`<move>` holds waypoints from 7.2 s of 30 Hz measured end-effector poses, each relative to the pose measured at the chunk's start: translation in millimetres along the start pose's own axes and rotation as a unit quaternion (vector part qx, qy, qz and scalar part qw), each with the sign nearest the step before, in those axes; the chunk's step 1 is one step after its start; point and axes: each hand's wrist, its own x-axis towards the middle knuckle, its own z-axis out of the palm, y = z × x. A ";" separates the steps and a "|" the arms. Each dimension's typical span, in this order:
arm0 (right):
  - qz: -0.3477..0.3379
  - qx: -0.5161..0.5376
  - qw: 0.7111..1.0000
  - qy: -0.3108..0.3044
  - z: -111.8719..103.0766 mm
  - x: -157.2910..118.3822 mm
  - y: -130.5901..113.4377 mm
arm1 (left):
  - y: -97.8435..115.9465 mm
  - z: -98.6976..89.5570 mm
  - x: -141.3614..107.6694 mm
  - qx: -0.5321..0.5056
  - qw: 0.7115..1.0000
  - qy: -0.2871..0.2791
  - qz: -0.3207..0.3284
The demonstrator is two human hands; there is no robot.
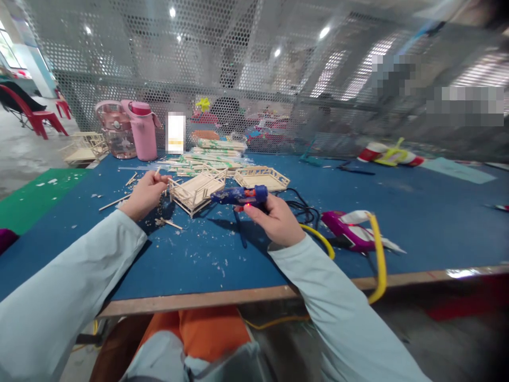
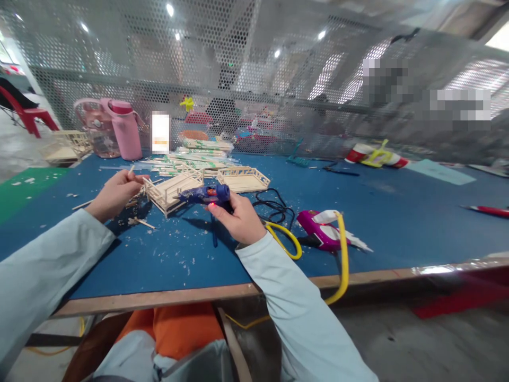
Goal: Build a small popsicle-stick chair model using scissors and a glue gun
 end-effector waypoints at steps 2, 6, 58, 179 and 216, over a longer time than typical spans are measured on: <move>-0.003 -0.004 1.000 0.010 0.0 0.5 0.8 | -8.1 2.9 3.2 -0.022 0.997 -0.053 0.043; -0.009 0.001 1.000 0.030 -0.2 -0.4 2.0 | -11.6 5.2 5.5 -0.077 0.992 -0.060 0.077; -0.102 -0.180 0.972 0.114 17.1 -1.7 2.9 | 11.6 0.4 -1.4 -0.202 0.976 0.022 0.077; -0.332 -0.351 0.872 -0.072 58.6 60.1 -34.2 | 15.5 9.4 -53.6 0.357 0.870 -0.133 0.314; -0.196 -0.389 0.900 0.012 92.2 60.2 -0.3 | -5.2 6.7 -31.6 0.327 0.932 -0.062 0.144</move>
